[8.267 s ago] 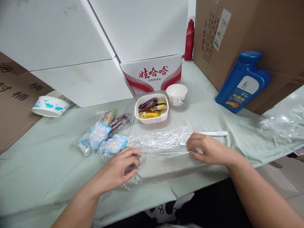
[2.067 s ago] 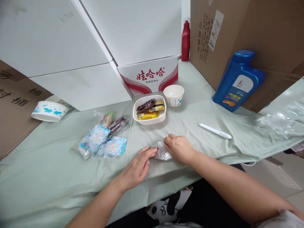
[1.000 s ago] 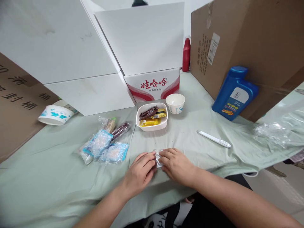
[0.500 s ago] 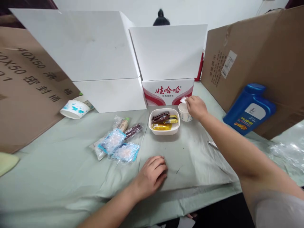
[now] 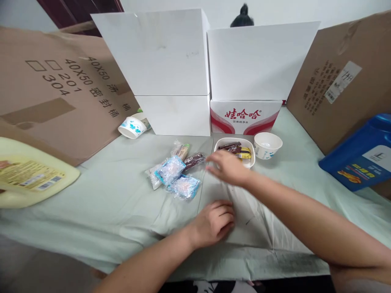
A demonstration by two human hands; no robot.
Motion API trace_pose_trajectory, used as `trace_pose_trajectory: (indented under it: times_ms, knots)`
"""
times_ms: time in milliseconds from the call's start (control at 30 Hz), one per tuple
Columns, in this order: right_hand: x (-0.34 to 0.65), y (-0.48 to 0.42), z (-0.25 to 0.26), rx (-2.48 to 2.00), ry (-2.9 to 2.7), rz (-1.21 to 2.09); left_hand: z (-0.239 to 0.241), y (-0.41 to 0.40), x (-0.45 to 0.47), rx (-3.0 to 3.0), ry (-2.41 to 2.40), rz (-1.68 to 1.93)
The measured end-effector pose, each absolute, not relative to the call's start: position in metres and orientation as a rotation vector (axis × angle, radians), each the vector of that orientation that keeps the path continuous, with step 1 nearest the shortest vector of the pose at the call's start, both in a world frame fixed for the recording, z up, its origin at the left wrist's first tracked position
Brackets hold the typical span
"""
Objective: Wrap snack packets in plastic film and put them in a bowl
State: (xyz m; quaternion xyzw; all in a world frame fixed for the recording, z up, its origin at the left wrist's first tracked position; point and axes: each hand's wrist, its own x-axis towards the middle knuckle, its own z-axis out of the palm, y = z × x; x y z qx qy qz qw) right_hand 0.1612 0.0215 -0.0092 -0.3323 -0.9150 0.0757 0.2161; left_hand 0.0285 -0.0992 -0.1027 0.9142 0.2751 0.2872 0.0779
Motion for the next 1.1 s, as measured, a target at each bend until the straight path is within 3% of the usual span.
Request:
trace_pose_trajectory:
  times_ms: [100, 233, 433, 633, 800, 1100]
  knots:
    - [0.11, -0.01, -0.041, -0.543, -2.866, 0.305, -0.099, -0.106, 0.027, 2.806, 0.614, 1.054]
    - [0.089, -0.022, -0.074, -0.667, -2.915, 0.158, -0.092, -0.113, 0.023, 2.741, 0.593, 1.406]
    - [0.157, -0.032, -0.073, -0.579, -2.836, 0.24, -0.083, -0.113, 0.018, 2.673, 0.652, 1.452]
    - [0.233, -0.063, -0.065, -0.924, -2.697, 0.273, -0.072, -0.116, 0.013, 2.697, 0.97, 1.598]
    - [0.254, -0.07, -0.056, -1.012, -2.6, 0.332, -0.087, -0.09, 0.006, 2.497, 1.67, 1.222]
    - [0.255, -0.068, -0.062, -0.984, -2.607, 0.333, -0.103, -0.061, -0.005, 1.997, 1.747, 1.153]
